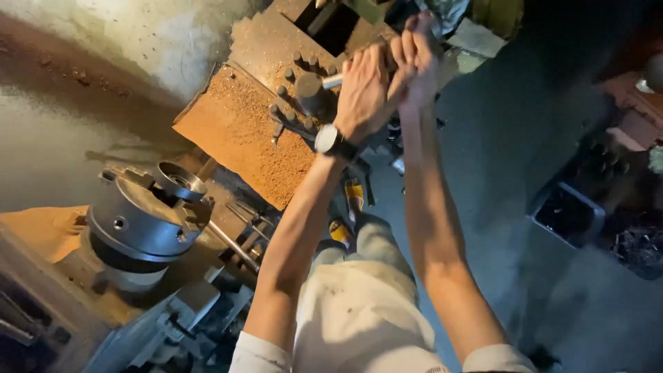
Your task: The person operates a metal lathe, using both hands to manipulate the control levers and adjust the tool post. They periodically reach toward the chuck area to check the workpiece while the machine is running.
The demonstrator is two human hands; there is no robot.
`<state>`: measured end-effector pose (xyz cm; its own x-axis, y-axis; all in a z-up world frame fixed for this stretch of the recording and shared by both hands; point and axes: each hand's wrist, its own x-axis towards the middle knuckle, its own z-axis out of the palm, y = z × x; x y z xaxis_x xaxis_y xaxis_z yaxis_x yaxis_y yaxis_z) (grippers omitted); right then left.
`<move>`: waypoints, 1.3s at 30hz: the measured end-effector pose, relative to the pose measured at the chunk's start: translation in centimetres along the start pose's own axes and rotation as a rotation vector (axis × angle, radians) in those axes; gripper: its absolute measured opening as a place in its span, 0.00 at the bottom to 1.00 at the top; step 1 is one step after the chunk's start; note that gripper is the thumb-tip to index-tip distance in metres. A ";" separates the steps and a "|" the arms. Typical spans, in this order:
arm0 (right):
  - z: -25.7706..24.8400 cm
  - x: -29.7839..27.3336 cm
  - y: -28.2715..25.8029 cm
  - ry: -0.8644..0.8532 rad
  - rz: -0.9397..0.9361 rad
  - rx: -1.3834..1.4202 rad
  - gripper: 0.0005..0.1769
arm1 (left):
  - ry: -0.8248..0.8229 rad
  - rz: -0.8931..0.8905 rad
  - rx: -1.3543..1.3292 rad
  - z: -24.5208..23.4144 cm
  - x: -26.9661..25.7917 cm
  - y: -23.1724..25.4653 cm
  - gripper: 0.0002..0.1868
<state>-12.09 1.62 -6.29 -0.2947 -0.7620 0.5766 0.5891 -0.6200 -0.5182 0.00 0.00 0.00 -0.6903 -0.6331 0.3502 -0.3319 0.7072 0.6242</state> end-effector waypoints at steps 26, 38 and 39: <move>-17.8 -32.5 -17.0 0.961 1.232 -1.148 0.08 | -0.170 -1.041 -0.239 17.2 -30.2 -2.9 0.17; -47.3 -30.5 -15.0 0.651 1.577 -1.152 0.09 | 0.232 -1.806 -0.570 33.7 -16.6 3.0 0.21; -49.9 -31.6 -14.5 0.552 1.442 -1.151 0.11 | 0.121 -1.962 -0.782 32.5 -14.4 2.8 0.27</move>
<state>-48.84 25.36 -48.51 -0.4176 -0.5572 -0.7177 -0.0684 0.8069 -0.5867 -11.90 21.30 -26.03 0.1856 -0.2384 -0.9533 -0.1001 -0.9697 0.2230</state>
